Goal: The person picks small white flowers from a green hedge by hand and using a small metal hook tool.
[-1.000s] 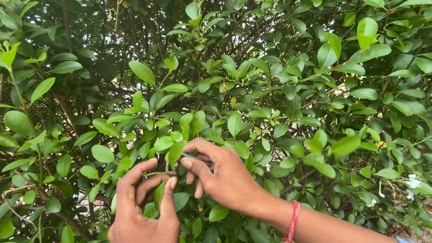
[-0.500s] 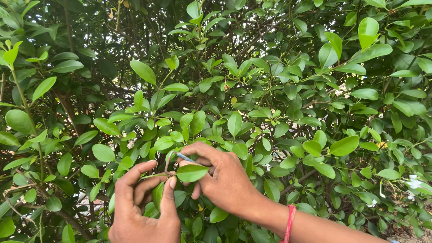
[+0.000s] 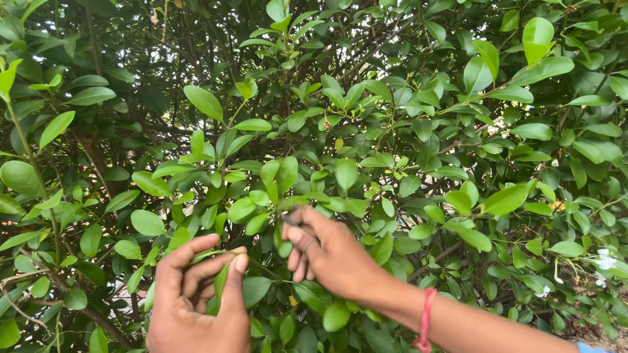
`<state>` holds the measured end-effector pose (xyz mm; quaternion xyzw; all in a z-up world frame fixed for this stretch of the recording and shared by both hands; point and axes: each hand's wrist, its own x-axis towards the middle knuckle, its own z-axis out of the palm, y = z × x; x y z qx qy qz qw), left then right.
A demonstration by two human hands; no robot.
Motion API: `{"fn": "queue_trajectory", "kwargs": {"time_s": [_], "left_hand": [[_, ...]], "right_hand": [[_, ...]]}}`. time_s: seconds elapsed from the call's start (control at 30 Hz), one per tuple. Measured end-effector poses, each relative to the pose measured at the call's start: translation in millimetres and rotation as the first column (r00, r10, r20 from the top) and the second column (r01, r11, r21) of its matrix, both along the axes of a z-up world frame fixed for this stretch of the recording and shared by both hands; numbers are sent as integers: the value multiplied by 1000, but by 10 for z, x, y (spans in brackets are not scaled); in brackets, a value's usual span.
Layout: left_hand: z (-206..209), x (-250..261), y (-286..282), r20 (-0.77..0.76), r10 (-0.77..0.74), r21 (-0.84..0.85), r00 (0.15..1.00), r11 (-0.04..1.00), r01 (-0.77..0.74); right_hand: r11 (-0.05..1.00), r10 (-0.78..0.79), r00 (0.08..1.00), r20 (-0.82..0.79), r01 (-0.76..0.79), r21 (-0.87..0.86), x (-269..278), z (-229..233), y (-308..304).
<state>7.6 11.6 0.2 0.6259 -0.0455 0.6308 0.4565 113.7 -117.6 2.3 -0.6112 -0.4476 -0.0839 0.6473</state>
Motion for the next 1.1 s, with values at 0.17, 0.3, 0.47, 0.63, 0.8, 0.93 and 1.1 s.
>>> {"fn": "queue_trajectory", "kwargs": {"time_s": [0.17, 0.3, 0.47, 0.63, 0.8, 0.93, 1.1], "left_hand": [[-45, -5, 57, 1, 41, 29, 999, 999, -41], [-18, -20, 60, 11, 2, 7, 1000, 1000, -2], [-30, 7, 40, 49, -126, -5, 991, 992, 126], [-45, 49, 20, -26, -112, -103, 993, 989, 109], [-71, 119, 29, 78, -177, -134, 981, 973, 186], [-104, 135, 18, 92, -172, -114, 981, 977, 182], [-93, 108, 60, 50, -185, -144, 981, 971, 190]], "right_hand": [[977, 215, 974, 73, -214, -22, -59, 70, -69], [979, 200, 979, 38, -199, -36, -211, 124, -40], [990, 140, 990, 16, -140, 9, -298, 125, 18], [978, 170, 967, 192, -190, 88, -254, 113, 43], [997, 71, 994, 83, -73, 21, -320, 140, 3], [999, 36, 996, 86, -37, 6, -363, 176, -15], [998, 50, 997, 53, -52, 29, -349, 150, 2]]}}
